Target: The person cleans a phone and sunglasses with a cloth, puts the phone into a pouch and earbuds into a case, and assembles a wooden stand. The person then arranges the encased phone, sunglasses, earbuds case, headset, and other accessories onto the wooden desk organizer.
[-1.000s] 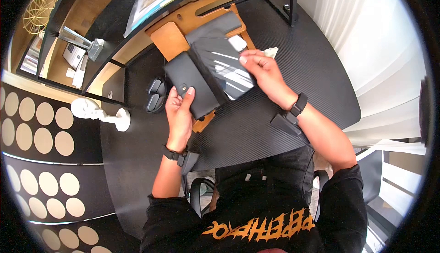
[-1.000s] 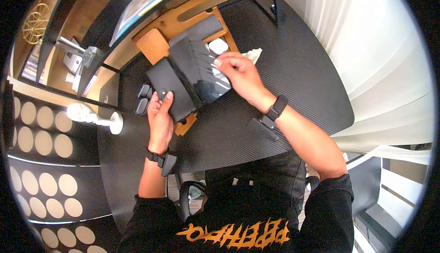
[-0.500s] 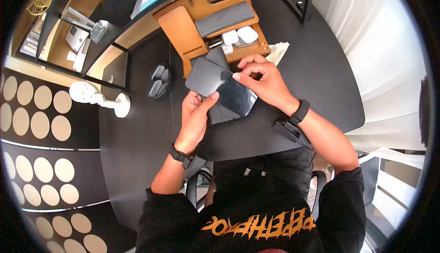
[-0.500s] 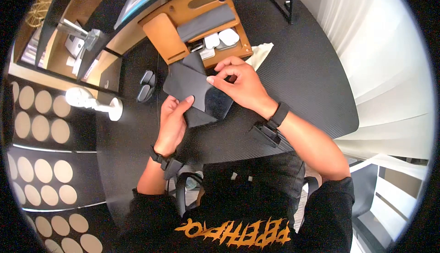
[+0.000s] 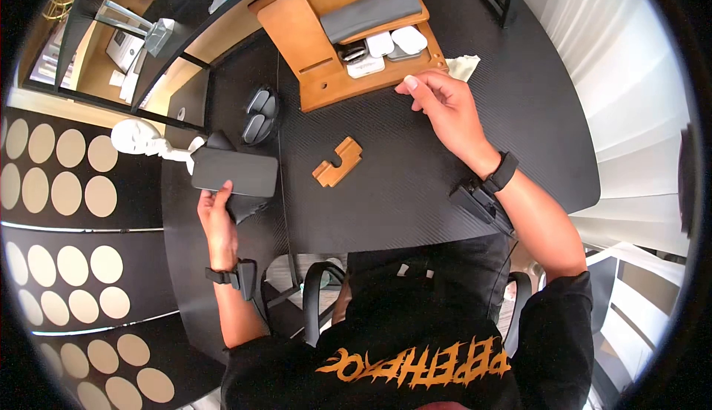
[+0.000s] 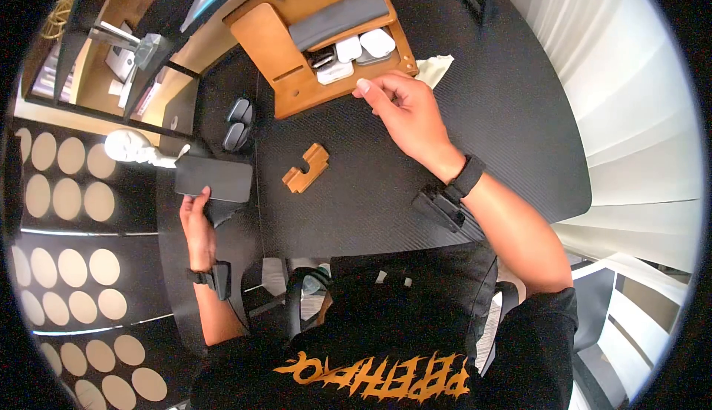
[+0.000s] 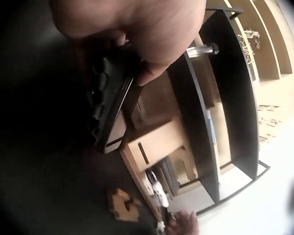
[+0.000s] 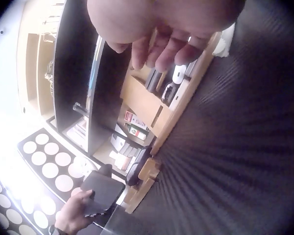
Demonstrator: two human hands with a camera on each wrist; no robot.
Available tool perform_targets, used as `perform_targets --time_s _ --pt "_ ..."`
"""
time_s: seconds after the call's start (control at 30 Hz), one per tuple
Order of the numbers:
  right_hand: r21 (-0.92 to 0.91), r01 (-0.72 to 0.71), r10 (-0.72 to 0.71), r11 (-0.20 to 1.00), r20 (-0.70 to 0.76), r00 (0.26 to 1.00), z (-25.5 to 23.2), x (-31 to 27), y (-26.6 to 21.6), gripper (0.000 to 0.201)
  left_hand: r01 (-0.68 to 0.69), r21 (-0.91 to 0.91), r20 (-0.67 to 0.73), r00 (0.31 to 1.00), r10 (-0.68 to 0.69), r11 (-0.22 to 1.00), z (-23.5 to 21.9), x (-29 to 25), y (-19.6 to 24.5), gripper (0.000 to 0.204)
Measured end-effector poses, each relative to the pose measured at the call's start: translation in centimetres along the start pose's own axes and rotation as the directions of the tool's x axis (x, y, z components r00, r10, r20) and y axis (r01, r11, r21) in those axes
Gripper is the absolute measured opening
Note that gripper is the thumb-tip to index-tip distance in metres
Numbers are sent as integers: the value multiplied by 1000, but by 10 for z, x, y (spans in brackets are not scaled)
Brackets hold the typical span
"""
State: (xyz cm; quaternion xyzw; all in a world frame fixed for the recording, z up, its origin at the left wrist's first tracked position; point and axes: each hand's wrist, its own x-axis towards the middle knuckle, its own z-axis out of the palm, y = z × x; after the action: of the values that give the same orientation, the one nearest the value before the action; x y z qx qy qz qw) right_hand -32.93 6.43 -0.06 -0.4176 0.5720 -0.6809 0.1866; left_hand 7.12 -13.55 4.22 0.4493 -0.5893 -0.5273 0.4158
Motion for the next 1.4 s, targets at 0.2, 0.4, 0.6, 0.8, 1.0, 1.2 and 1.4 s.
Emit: perform_targets --time_s 0.2,0.4,0.6,0.8,1.0,1.2,1.4 --pt "0 4 -4 1000 24 1000 1 -1 -2 33 108 24 -112 988 -105 994 -39 19 -21 27" --pt "-23 -10 10 1000 23 1000 -2 0 -3 35 163 65 -91 984 -156 985 -46 29 -23 25" --pt "-36 -33 34 999 28 999 -2 -1 -3 36 43 259 -140 990 -6 965 -57 39 -44 57" --pt "-16 -36 36 999 28 999 1 -1 -3 36 -42 795 -187 932 311 605 -67 42 -56 86" --pt "-32 -32 33 999 46 998 0 -1 -3 36 -336 724 -22 861 507 602 5 19 -10 74" --pt "-41 -28 31 999 58 998 1 -2 1 36 -566 530 332 824 459 632 105 18 26 46" --pt "-3 -42 42 999 -3 999 1 -2 6 35 -384 202 371 881 292 901 173 83 16 64"
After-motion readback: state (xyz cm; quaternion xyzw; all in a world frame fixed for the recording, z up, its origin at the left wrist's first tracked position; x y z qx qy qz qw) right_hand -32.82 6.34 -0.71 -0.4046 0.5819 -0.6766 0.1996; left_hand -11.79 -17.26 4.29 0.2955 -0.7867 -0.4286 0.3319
